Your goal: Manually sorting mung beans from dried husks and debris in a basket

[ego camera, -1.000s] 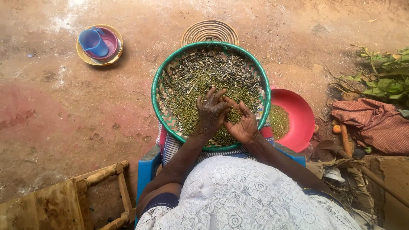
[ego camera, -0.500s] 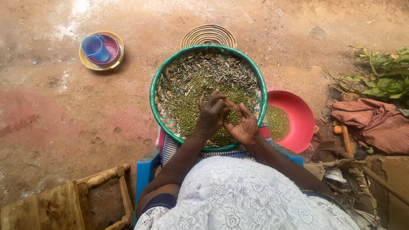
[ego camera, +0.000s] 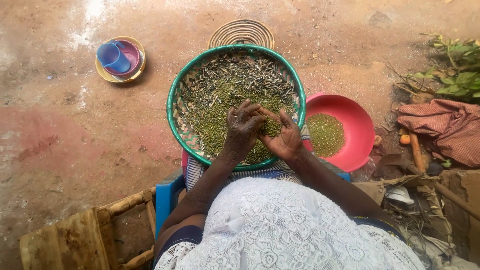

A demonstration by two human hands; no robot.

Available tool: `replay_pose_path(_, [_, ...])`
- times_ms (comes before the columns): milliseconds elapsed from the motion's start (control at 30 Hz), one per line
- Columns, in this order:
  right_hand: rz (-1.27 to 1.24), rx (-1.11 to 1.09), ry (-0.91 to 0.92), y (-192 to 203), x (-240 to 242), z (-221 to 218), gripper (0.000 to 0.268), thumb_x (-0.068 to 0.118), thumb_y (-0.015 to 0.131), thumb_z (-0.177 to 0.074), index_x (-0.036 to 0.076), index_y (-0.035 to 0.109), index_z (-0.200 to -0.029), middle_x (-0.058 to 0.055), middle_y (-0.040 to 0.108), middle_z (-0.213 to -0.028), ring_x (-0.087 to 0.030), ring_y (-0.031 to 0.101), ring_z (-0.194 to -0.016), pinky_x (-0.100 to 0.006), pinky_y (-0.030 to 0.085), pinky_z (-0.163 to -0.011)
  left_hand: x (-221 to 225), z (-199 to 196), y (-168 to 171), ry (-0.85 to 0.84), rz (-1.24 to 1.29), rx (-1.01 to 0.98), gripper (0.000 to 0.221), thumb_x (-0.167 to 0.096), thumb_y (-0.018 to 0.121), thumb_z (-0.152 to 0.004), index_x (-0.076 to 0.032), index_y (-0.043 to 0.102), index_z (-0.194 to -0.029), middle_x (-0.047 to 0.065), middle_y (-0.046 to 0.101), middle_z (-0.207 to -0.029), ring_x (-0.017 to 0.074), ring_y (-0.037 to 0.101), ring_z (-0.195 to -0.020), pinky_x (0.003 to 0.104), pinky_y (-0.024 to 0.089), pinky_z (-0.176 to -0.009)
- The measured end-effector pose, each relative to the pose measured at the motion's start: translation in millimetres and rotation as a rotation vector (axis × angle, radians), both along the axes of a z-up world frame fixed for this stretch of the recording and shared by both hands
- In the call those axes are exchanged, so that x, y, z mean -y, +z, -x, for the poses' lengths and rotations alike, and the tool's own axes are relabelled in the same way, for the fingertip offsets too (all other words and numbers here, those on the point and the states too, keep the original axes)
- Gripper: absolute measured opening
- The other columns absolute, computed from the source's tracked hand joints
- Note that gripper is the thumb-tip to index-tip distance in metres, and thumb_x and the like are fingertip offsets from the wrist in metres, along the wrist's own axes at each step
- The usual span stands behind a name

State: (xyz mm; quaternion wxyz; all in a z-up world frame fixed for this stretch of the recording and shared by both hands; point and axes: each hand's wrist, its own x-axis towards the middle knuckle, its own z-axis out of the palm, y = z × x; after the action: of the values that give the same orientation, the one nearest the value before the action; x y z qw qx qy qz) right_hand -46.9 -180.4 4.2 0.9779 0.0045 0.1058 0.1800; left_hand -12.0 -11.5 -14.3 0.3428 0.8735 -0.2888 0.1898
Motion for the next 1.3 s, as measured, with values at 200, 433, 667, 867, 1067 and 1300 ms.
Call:
replay_pose_path(200, [-0.036,-0.006,0.033,0.6,-0.1,2.2,0.061,0.041,0.054,-0.11,-0.008,0.058,-0.146,-0.03,0.072,-0.124,-0.039,0.07,-0.113,-0.055,0.053,-0.111,2.4,-1.7,-1.1,0.034,-0.168,0.13,0.017,-0.017,0.081,-0.096,-0.024,0.069,-0.107,0.0,0.056,-0.146,0.0329,0.045,-0.15,0.065,0.031,-0.115])
replay_pose_path(433, [0.057,-0.07,0.069,1.1,-4.0,6.5,0.052,0.038,0.06,-0.109,-0.004,0.065,-0.138,-0.03,0.075,-0.12,-0.037,0.074,-0.107,-0.052,0.058,-0.105,5.6,0.4,12.0,0.045,-0.357,0.317,0.019,-0.016,0.082,-0.088,-0.02,0.069,-0.101,0.005,0.061,-0.137,0.0345,0.05,-0.144,0.072,0.034,-0.112])
replay_pose_path(667, [0.145,-0.09,0.065,5.8,-9.4,5.6,0.045,0.036,0.06,-0.109,-0.002,0.071,-0.131,-0.03,0.075,-0.117,-0.036,0.076,-0.103,-0.05,0.06,-0.102,9.8,0.0,26.1,0.042,-0.427,0.426,0.01,-0.014,0.08,-0.086,-0.017,0.072,-0.091,0.008,0.065,-0.123,0.035,0.056,-0.135,0.075,0.037,-0.108])
replay_pose_path(867, [0.205,-0.101,0.073,4.3,-9.0,2.6,0.043,0.037,0.059,-0.109,0.0,0.075,-0.124,-0.028,0.077,-0.114,-0.039,0.077,-0.103,-0.054,0.061,-0.102,10.9,-1.2,27.2,0.029,-0.43,0.465,0.006,-0.015,0.078,-0.087,-0.014,0.075,-0.092,0.009,0.067,-0.112,0.0353,0.06,-0.129,0.075,0.04,-0.105])
replay_pose_path(1067, [0.187,-0.067,0.077,-9.8,-8.9,1.5,0.045,0.038,0.057,-0.11,0.0,0.074,-0.125,-0.029,0.076,-0.116,-0.039,0.076,-0.104,-0.054,0.062,-0.102,7.9,-4.4,21.1,0.03,-0.423,0.439,0.008,-0.015,0.077,-0.088,-0.012,0.074,-0.096,0.009,0.066,-0.111,0.0333,0.06,-0.13,0.074,0.038,-0.108])
replay_pose_path(1300, [0.162,-0.059,0.078,-22.8,-3.7,-3.0,0.051,0.042,0.053,-0.11,-0.002,0.071,-0.13,-0.028,0.075,-0.121,-0.039,0.075,-0.111,-0.057,0.06,-0.102,3.7,-13.8,-15.7,0.011,-0.107,0.132,0.006,-0.015,0.071,-0.099,-0.015,0.067,-0.103,0.003,0.063,-0.121,0.0292,0.058,-0.137,0.066,0.027,-0.118])
